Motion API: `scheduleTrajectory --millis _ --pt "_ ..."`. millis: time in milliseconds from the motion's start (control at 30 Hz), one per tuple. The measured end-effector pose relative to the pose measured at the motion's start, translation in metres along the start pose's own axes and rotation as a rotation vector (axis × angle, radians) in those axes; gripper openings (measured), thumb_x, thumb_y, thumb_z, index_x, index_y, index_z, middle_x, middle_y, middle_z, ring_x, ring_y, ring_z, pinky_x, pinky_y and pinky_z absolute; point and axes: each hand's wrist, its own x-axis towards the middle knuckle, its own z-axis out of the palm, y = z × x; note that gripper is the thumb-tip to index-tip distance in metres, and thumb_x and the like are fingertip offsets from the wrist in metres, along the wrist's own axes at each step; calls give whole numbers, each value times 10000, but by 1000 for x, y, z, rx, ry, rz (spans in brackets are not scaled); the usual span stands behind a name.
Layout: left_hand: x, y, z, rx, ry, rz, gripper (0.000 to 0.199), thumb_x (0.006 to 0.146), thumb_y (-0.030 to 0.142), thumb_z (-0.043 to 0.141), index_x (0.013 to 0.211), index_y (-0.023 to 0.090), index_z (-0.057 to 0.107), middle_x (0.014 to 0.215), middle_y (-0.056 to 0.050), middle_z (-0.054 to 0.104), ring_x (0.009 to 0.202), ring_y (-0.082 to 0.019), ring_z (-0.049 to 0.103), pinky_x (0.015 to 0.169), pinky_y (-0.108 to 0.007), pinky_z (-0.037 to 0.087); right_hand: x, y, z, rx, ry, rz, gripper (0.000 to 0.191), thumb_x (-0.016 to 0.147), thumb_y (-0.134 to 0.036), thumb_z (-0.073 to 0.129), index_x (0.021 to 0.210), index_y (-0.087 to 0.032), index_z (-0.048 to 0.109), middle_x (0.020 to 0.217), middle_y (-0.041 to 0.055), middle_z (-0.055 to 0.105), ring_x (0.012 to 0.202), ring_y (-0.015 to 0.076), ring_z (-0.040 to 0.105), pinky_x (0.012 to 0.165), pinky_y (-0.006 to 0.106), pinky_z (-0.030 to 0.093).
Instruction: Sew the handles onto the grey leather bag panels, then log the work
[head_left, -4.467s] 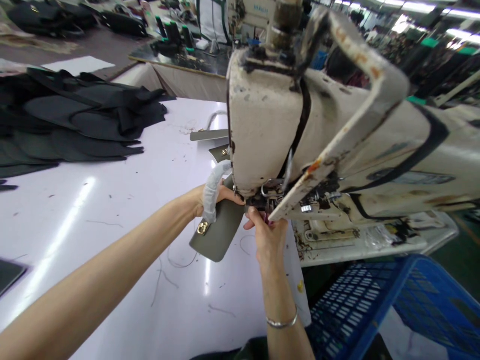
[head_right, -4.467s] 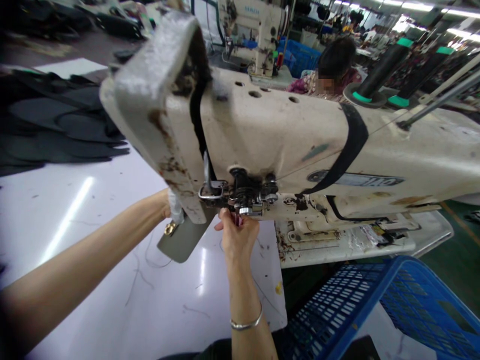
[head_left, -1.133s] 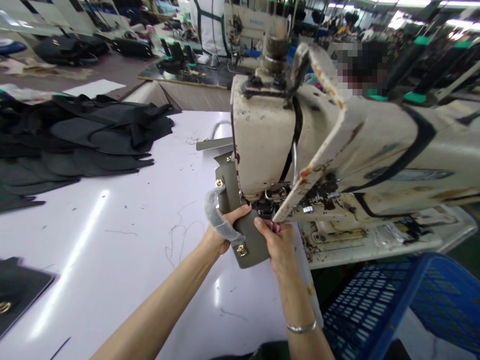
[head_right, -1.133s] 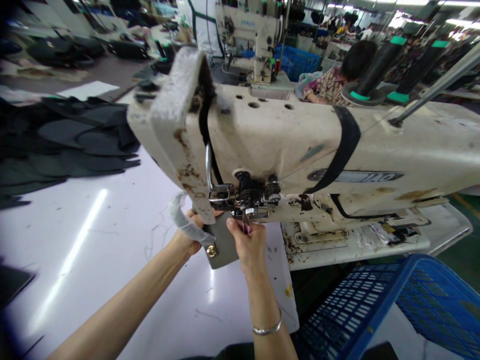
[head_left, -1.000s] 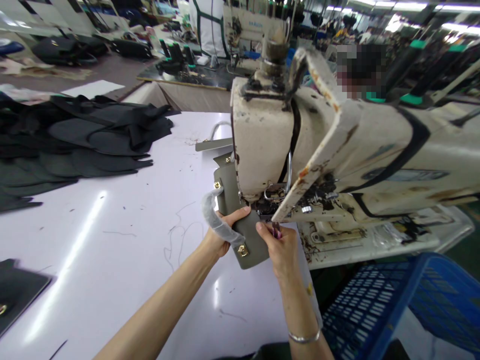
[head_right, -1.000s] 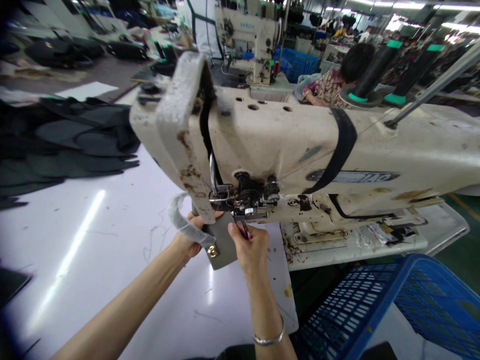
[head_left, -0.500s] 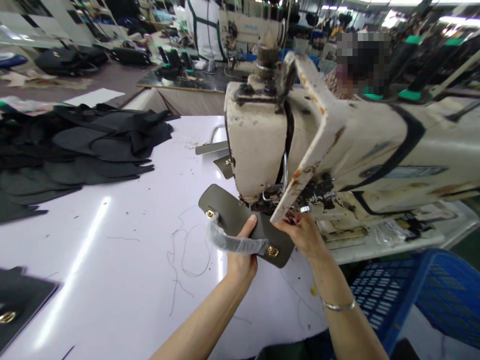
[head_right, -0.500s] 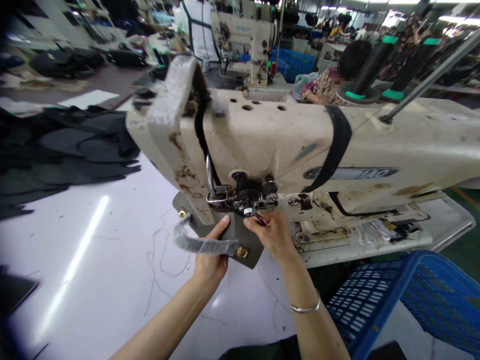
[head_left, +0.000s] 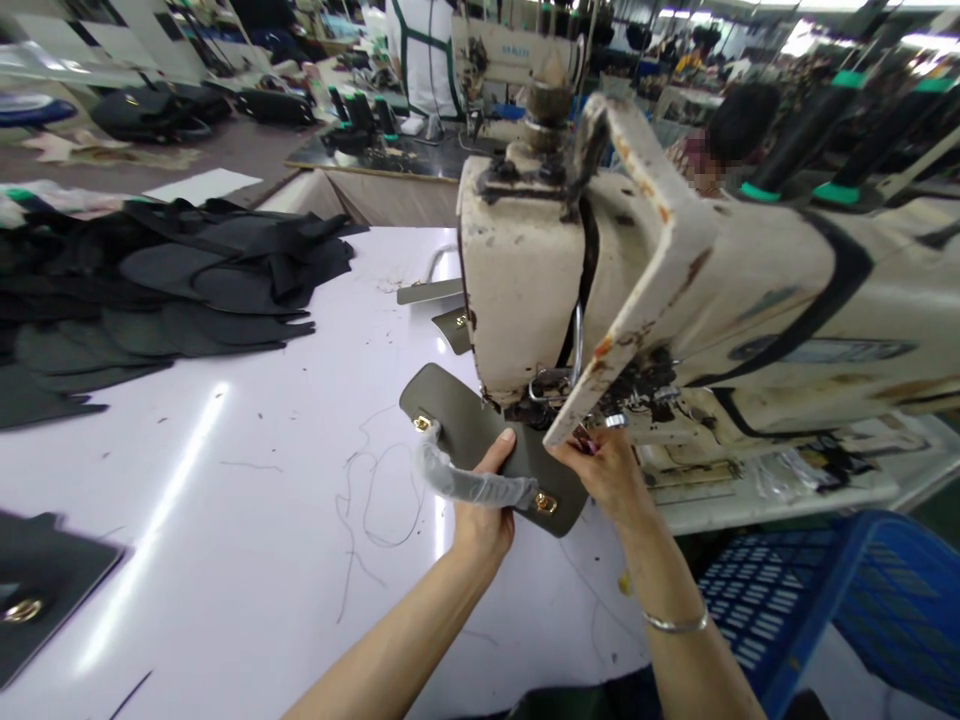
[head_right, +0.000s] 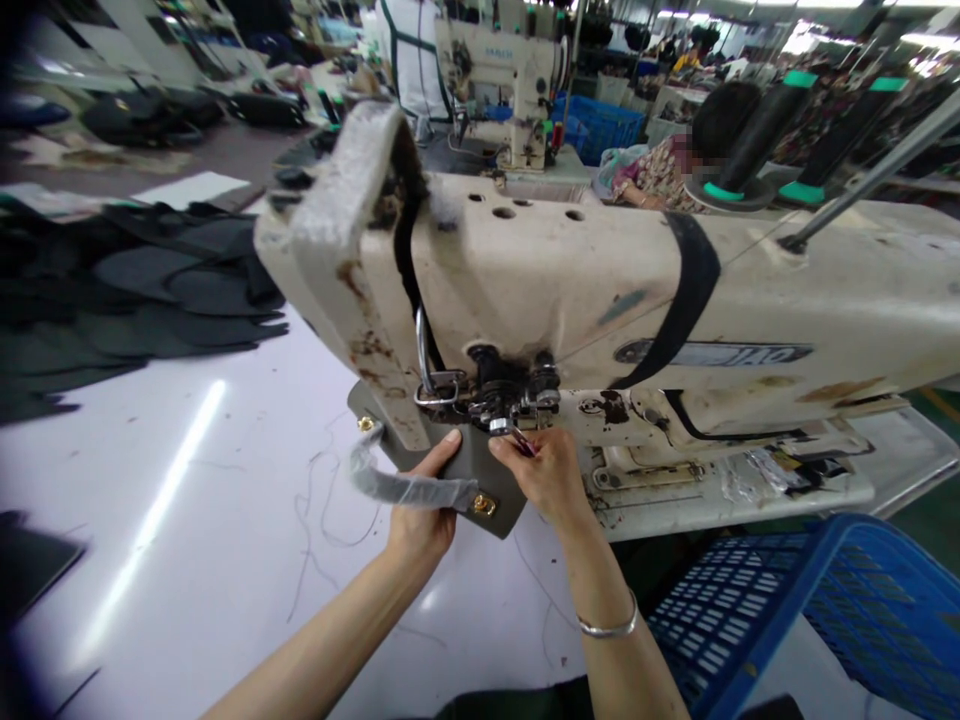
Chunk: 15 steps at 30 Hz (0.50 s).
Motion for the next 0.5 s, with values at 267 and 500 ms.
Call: scheduleTrajectory --millis 267,500 --pt "-4 -8 4 -58 67 -13 528 688 199 837 1176 120 651 1176 -144 693 1057 -269 682 965 -387 565 8 0 -5 -62 47 -29 302 761 -401 689 613 -160 584 592 -16 491 579 120 413 539 261 313" --pt "-2 -11 3 -58 64 20 459 679 208 844 1097 103 687 1158 -145 698 911 -239 710 892 -387 595 6 -3 -6 -134 77 -32 258 759 -393 696 673 -154 653 620 0 555 598 134 471 550 258 357"
